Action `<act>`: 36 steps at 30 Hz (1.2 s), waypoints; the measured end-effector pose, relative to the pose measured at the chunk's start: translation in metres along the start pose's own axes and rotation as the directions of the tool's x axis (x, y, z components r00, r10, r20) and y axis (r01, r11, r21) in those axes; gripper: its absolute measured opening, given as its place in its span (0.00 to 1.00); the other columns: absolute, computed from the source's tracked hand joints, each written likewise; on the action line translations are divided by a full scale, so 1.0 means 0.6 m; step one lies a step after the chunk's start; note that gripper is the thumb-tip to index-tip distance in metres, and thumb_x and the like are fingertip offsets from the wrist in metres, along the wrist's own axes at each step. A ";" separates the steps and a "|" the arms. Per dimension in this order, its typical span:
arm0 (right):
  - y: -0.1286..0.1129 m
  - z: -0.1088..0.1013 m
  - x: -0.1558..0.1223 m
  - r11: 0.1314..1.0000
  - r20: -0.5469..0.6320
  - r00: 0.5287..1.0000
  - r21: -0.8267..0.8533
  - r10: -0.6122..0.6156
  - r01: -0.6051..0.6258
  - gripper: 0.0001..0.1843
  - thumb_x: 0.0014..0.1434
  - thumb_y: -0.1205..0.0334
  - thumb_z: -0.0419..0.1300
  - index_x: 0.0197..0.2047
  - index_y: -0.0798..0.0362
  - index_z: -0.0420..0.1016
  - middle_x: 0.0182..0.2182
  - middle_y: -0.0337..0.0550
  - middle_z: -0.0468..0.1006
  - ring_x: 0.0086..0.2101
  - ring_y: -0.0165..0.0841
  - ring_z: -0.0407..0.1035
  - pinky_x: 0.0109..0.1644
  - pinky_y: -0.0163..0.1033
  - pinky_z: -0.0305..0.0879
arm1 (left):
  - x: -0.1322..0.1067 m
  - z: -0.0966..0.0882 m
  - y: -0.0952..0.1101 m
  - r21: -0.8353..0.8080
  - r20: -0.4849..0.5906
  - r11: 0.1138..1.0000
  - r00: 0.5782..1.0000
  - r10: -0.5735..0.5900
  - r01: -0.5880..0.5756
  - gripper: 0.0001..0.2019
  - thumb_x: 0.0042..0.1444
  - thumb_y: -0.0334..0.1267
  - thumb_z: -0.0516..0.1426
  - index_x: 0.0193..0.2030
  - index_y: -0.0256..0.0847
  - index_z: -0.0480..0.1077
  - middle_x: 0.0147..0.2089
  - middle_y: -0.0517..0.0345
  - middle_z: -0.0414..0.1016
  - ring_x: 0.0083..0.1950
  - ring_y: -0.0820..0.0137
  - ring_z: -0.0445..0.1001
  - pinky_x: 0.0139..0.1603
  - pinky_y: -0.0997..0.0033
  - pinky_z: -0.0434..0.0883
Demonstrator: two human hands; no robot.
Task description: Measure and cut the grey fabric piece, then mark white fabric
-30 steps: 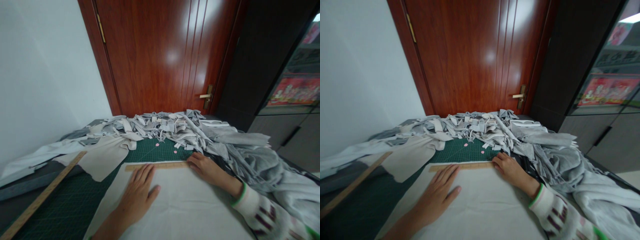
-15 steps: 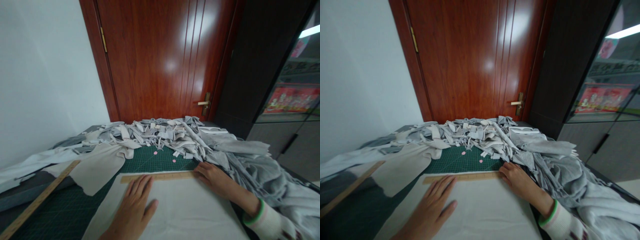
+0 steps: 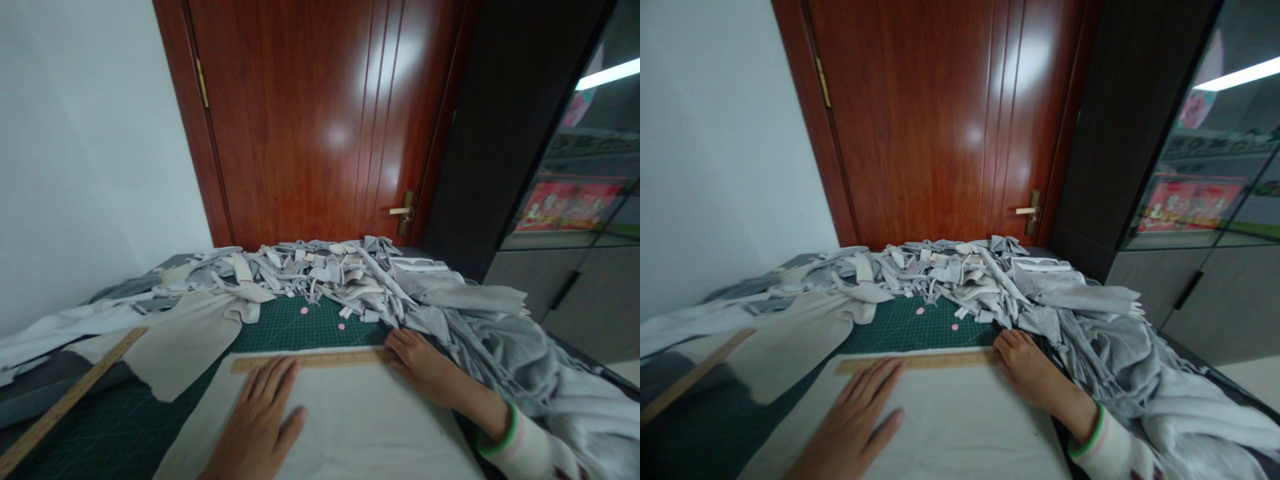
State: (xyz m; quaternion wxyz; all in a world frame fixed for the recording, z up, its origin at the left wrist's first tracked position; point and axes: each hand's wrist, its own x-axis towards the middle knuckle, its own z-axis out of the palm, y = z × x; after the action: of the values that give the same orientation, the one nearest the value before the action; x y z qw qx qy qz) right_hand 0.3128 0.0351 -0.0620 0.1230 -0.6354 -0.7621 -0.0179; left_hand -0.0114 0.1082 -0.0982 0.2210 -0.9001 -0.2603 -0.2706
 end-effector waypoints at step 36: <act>0.038 -0.025 -0.018 0.985 0.078 0.984 -0.078 0.159 -0.153 0.15 0.60 0.67 0.59 0.51 0.57 0.71 0.48 0.53 0.74 0.51 0.43 0.68 0.57 0.49 0.65 | -0.005 0.017 -0.004 -0.068 0.059 0.997 0.997 -0.039 0.043 0.28 0.66 0.52 0.48 0.67 0.39 0.58 0.64 0.50 0.68 0.63 0.59 0.65 0.62 0.56 0.61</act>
State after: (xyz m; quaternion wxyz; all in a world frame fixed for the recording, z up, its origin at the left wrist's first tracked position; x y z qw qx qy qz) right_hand 0.3390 0.0260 -0.0528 0.0691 -0.6973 -0.7134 -0.0088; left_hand -0.0112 0.1142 -0.1073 0.1763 -0.9092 -0.2753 -0.2577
